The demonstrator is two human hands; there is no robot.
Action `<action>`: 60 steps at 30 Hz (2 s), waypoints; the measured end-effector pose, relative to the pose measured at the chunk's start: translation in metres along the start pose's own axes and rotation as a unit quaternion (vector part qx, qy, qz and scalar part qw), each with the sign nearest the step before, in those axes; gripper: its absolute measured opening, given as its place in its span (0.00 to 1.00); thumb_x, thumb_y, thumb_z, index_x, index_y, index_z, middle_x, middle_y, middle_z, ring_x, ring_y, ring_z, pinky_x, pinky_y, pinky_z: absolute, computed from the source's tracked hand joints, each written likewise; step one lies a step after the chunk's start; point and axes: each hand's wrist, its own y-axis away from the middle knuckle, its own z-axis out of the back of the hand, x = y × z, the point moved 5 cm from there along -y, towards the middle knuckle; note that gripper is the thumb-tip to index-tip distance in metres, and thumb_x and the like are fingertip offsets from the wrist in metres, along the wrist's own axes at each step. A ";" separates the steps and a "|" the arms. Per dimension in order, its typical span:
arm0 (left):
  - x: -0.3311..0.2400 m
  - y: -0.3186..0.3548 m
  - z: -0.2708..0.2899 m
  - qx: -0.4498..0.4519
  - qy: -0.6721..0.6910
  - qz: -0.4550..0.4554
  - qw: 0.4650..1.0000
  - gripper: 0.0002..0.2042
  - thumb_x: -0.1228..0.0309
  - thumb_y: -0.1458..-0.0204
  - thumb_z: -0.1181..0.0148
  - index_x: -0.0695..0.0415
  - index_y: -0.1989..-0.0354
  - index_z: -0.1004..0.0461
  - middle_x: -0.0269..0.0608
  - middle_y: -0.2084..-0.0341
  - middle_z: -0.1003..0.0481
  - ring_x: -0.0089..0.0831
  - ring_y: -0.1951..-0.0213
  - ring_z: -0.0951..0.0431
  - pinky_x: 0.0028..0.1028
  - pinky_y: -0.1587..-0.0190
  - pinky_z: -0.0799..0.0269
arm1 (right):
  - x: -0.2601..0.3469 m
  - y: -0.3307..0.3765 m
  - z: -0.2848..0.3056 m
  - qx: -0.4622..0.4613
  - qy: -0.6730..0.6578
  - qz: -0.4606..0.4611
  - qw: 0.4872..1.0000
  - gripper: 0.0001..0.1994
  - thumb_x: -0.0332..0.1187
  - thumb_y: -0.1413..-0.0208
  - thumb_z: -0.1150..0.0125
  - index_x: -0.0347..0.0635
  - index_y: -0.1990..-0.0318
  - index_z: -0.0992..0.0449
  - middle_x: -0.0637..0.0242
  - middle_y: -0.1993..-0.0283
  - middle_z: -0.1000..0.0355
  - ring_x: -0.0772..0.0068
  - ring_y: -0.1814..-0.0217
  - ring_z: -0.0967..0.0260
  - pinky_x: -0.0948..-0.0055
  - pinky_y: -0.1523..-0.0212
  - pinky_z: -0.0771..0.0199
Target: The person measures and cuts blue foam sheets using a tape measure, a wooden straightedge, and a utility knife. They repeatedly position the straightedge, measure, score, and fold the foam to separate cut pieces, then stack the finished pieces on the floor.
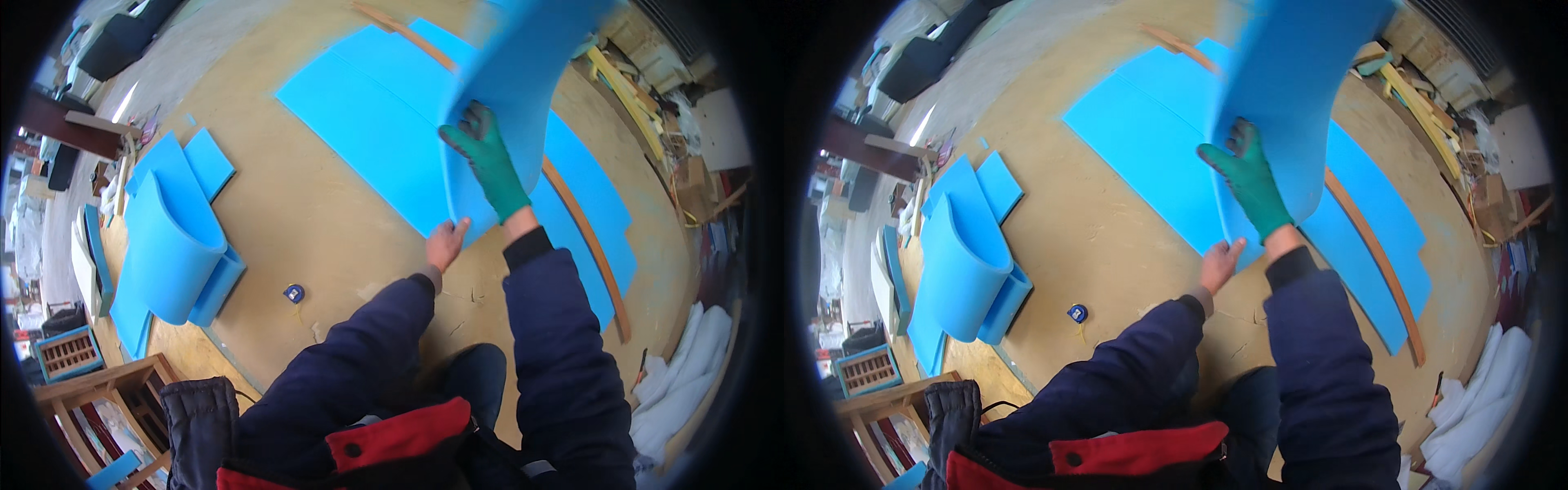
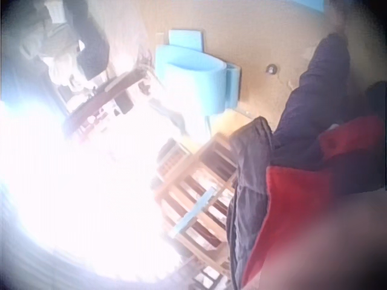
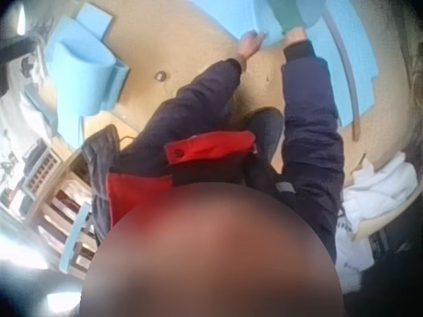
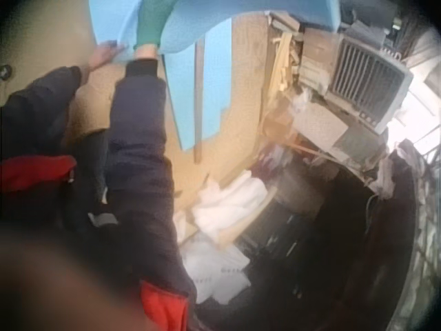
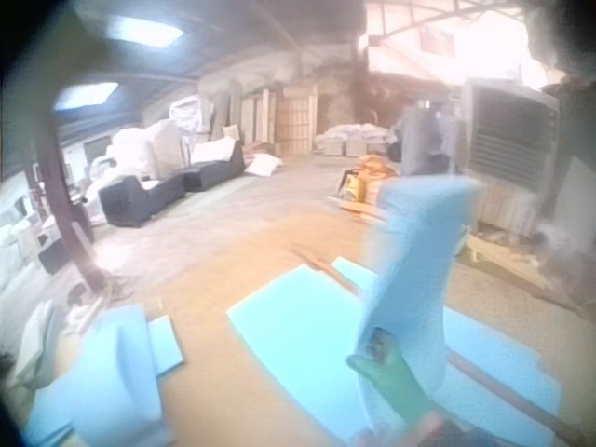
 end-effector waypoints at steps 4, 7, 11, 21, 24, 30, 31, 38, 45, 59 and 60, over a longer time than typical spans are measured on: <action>0.049 -0.058 0.042 -0.066 0.102 -0.011 0.993 0.29 0.44 0.34 0.43 0.66 0.56 0.19 0.63 0.58 0.17 0.61 0.54 0.17 0.53 0.51 0.25 | -0.001 0.036 -0.037 0.133 -0.032 -0.025 0.990 0.27 0.32 0.31 0.33 0.32 0.30 0.33 0.55 0.31 0.28 0.63 0.29 0.29 0.63 0.28 0.28; 0.094 -0.082 0.049 -0.071 0.078 0.073 0.992 0.29 0.45 0.33 0.43 0.67 0.52 0.20 0.64 0.54 0.18 0.62 0.50 0.19 0.53 0.48 0.26 | -0.046 0.118 0.008 0.168 -0.080 -0.115 0.976 0.24 0.30 0.29 0.37 0.32 0.30 0.32 0.56 0.32 0.27 0.66 0.29 0.30 0.66 0.29 0.27; 0.123 -0.090 0.061 -0.120 -0.072 0.108 0.984 0.27 0.48 0.33 0.42 0.68 0.55 0.22 0.66 0.55 0.18 0.62 0.52 0.18 0.51 0.48 0.25 | -0.121 0.243 0.117 0.058 0.151 -0.239 0.958 0.21 0.33 0.29 0.36 0.34 0.33 0.27 0.57 0.36 0.24 0.68 0.34 0.27 0.68 0.34 0.25; 0.090 -0.082 0.070 -0.226 -0.050 0.092 0.968 0.26 0.49 0.35 0.39 0.67 0.54 0.21 0.65 0.58 0.18 0.63 0.53 0.18 0.54 0.51 0.25 | -0.167 0.412 0.221 0.034 0.152 -0.390 0.908 0.16 0.33 0.29 0.36 0.33 0.40 0.23 0.62 0.43 0.20 0.71 0.42 0.24 0.71 0.38 0.25; 0.096 -0.092 0.065 -0.261 -0.066 0.092 0.959 0.26 0.48 0.36 0.38 0.66 0.55 0.21 0.64 0.60 0.18 0.61 0.55 0.18 0.54 0.52 0.25 | -0.161 0.400 0.219 0.013 0.131 -0.353 0.926 0.16 0.33 0.29 0.37 0.34 0.40 0.23 0.62 0.42 0.20 0.71 0.40 0.24 0.70 0.36 0.26; 0.136 -0.117 0.051 -0.230 -0.060 0.202 0.950 0.34 0.40 0.38 0.41 0.63 0.42 0.22 0.67 0.47 0.21 0.59 0.42 0.22 0.54 0.41 0.27 | -0.147 0.402 0.220 0.030 0.188 -0.335 0.923 0.15 0.33 0.28 0.39 0.34 0.41 0.22 0.61 0.43 0.21 0.70 0.39 0.25 0.70 0.35 0.27; 0.135 -0.115 0.052 -0.222 0.004 0.188 0.957 0.36 0.42 0.38 0.38 0.67 0.37 0.26 0.69 0.44 0.22 0.60 0.41 0.22 0.53 0.40 0.26 | -0.146 0.405 0.219 0.024 0.164 -0.344 0.924 0.15 0.33 0.29 0.39 0.34 0.41 0.21 0.61 0.43 0.21 0.70 0.41 0.25 0.70 0.37 0.27; 0.066 -0.106 0.149 -0.271 0.258 0.029 0.927 0.20 0.63 0.42 0.27 0.63 0.54 0.29 0.43 0.62 0.24 0.33 0.59 0.24 0.37 0.54 0.25 | -0.158 0.397 0.213 0.004 0.121 -0.384 0.915 0.15 0.34 0.28 0.39 0.33 0.41 0.22 0.63 0.45 0.21 0.71 0.43 0.25 0.70 0.38 0.26; -0.149 -0.116 0.566 -0.382 -0.217 -0.226 0.870 0.28 0.48 0.45 0.26 0.66 0.58 0.21 0.52 0.61 0.20 0.42 0.58 0.20 0.40 0.52 0.23 | -0.162 0.347 0.162 0.037 0.085 -0.357 0.929 0.18 0.36 0.27 0.40 0.36 0.37 0.24 0.65 0.46 0.22 0.71 0.45 0.25 0.71 0.43 0.26; -0.039 0.218 0.860 -0.458 -0.079 -0.011 0.885 0.21 0.57 0.37 0.32 0.65 0.49 0.21 0.40 0.61 0.19 0.28 0.61 0.20 0.30 0.57 0.24 | -0.191 0.321 0.099 0.059 0.040 -0.315 0.946 0.19 0.39 0.28 0.38 0.37 0.37 0.24 0.67 0.46 0.23 0.73 0.47 0.25 0.72 0.46 0.26; 0.006 0.229 0.865 -0.400 -0.084 0.007 0.913 0.25 0.56 0.37 0.32 0.67 0.43 0.22 0.44 0.58 0.18 0.34 0.58 0.18 0.34 0.53 0.23 | -0.191 0.324 0.103 0.061 0.046 -0.316 0.946 0.19 0.39 0.28 0.38 0.39 0.37 0.24 0.69 0.47 0.22 0.75 0.48 0.25 0.73 0.47 0.26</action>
